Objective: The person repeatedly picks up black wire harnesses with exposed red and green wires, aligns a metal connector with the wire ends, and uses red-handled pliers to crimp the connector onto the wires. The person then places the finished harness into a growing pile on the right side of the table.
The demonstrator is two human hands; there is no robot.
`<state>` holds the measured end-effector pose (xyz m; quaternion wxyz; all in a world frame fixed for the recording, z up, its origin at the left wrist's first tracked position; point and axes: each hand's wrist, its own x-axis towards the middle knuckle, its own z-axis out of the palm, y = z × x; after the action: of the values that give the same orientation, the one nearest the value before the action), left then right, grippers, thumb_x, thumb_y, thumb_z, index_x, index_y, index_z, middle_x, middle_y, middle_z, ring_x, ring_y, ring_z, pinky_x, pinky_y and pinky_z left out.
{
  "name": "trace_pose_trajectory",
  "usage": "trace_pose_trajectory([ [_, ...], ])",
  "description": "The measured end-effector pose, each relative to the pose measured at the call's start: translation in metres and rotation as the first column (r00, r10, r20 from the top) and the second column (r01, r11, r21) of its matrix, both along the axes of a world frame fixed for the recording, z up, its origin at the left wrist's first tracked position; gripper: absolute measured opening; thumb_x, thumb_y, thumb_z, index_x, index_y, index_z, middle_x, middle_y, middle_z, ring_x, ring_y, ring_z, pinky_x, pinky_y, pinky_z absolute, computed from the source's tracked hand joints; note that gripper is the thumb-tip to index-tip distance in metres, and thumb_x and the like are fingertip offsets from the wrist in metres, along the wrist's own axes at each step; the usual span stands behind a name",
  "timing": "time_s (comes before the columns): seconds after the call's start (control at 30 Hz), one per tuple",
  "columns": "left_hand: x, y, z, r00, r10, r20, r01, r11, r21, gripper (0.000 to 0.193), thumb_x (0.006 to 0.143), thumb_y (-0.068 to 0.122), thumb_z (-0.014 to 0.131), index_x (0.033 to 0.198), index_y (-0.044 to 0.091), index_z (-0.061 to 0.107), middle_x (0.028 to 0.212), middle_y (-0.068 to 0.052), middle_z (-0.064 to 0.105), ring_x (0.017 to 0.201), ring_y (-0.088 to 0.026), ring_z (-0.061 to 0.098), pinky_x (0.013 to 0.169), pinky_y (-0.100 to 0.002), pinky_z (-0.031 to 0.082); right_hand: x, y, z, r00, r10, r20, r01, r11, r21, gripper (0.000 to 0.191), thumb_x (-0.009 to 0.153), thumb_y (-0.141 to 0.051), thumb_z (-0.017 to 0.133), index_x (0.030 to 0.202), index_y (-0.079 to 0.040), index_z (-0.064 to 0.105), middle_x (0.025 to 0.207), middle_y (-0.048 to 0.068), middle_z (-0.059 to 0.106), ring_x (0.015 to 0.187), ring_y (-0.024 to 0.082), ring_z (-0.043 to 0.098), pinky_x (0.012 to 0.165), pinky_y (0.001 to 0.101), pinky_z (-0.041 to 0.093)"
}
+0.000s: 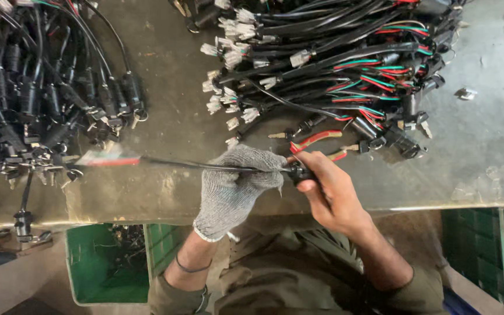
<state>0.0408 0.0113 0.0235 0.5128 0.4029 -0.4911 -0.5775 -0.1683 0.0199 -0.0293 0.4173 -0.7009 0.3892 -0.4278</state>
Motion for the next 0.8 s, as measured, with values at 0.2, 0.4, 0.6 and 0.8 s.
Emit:
trace_pose_trajectory([
  [0.2, -0.008, 0.005, 0.004, 0.914, 0.069, 0.4, 0.007, 0.982, -0.186, 0.019, 0.087, 0.006, 0.085, 0.102, 0.007, 0.075, 0.106, -0.004, 0.078, 0.098, -0.017, 0.076, 0.088, -0.03, 0.062, 0.004, 0.001, -0.004, 1.0, -0.008, 0.003, 0.008, 1.0, -0.02, 0.033, 0.107, -0.019, 0.058, 0.132, 0.002, 0.054, 0.096, 0.011, 0.058, 0.083, 0.021, 0.057, 0.078, 0.0298, 0.049],
  [0.4, -0.014, -0.001, 0.01, 0.788, 0.169, 0.592, 0.048, 0.942, -0.333, 0.026, 0.083, 0.016, 0.086, 0.104, 0.008, 0.073, 0.124, -0.012, 0.071, 0.117, -0.03, 0.067, 0.099, -0.04, 0.053, 0.005, 0.01, -0.012, 0.999, -0.043, 0.017, 0.043, 0.999, 0.004, 0.041, 0.108, -0.026, 0.056, 0.135, 0.005, 0.053, 0.109, 0.014, 0.063, 0.091, 0.02, 0.061, 0.084, 0.029, 0.05],
  [0.6, -0.016, 0.016, 0.001, 0.768, 0.185, 0.614, 0.051, 0.936, -0.347, 0.025, 0.093, 0.009, 0.07, 0.118, 0.008, 0.068, 0.11, -0.009, 0.072, 0.106, -0.033, 0.067, 0.097, -0.041, 0.053, 0.004, 0.013, -0.028, 0.98, -0.037, 0.195, 0.002, 0.984, 0.178, 0.045, 0.112, -0.034, 0.05, 0.136, 0.004, 0.055, 0.11, 0.006, 0.062, 0.099, 0.013, 0.056, 0.088, 0.0287, 0.046],
  [0.8, -0.022, 0.019, -0.013, 0.674, 0.294, 0.678, 0.03, 0.906, -0.422, 0.028, 0.091, 0.016, 0.077, 0.115, 0.009, 0.066, 0.106, -0.008, 0.074, 0.099, -0.033, 0.067, 0.095, -0.045, 0.047, -0.009, 0.007, -0.046, 0.947, -0.001, 0.321, -0.166, 0.853, 0.495, 0.022, 0.105, -0.022, 0.056, 0.105, 0.0, 0.062, 0.079, -0.004, 0.048, 0.071, 0.004, 0.043, 0.062, 0.0226, 0.036],
])
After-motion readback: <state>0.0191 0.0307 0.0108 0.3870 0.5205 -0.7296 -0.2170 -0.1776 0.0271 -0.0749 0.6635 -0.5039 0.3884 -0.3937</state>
